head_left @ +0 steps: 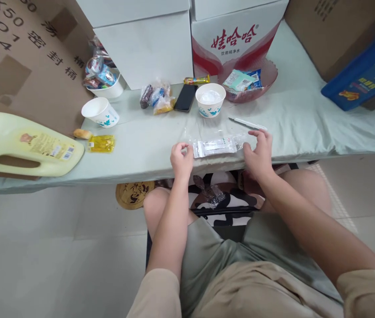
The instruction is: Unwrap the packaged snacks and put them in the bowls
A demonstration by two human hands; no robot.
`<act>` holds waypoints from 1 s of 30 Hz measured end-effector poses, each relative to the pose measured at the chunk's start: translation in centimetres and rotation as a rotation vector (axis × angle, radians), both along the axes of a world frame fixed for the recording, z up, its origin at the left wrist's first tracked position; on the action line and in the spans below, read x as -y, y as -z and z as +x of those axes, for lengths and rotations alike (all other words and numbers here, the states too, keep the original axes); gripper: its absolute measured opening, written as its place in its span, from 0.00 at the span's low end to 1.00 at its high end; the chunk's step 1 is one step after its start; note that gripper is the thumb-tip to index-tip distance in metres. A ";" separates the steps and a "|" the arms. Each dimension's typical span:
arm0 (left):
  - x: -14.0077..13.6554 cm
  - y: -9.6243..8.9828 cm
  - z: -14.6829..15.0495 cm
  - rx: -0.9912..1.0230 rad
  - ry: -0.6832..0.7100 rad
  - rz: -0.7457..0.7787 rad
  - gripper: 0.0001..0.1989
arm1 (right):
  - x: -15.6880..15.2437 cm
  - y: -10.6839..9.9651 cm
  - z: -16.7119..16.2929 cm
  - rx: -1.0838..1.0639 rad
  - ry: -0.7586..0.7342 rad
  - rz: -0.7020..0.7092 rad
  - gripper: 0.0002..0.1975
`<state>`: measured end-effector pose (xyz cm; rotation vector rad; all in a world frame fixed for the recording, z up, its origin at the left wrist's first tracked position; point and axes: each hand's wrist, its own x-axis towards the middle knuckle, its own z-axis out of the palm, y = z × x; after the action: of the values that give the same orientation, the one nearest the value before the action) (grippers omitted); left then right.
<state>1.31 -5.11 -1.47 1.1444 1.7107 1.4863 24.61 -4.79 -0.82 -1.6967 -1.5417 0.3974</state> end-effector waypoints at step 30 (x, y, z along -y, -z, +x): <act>-1.0 -1.4 0.8 0.854 0.031 -0.083 0.14 | 1.9 -1.1 0.9 0.702 -0.567 0.055 0.18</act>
<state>2.12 -4.16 -0.02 0.3716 1.1261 1.5451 25.51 -6.67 0.27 -1.3933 -2.5329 0.0180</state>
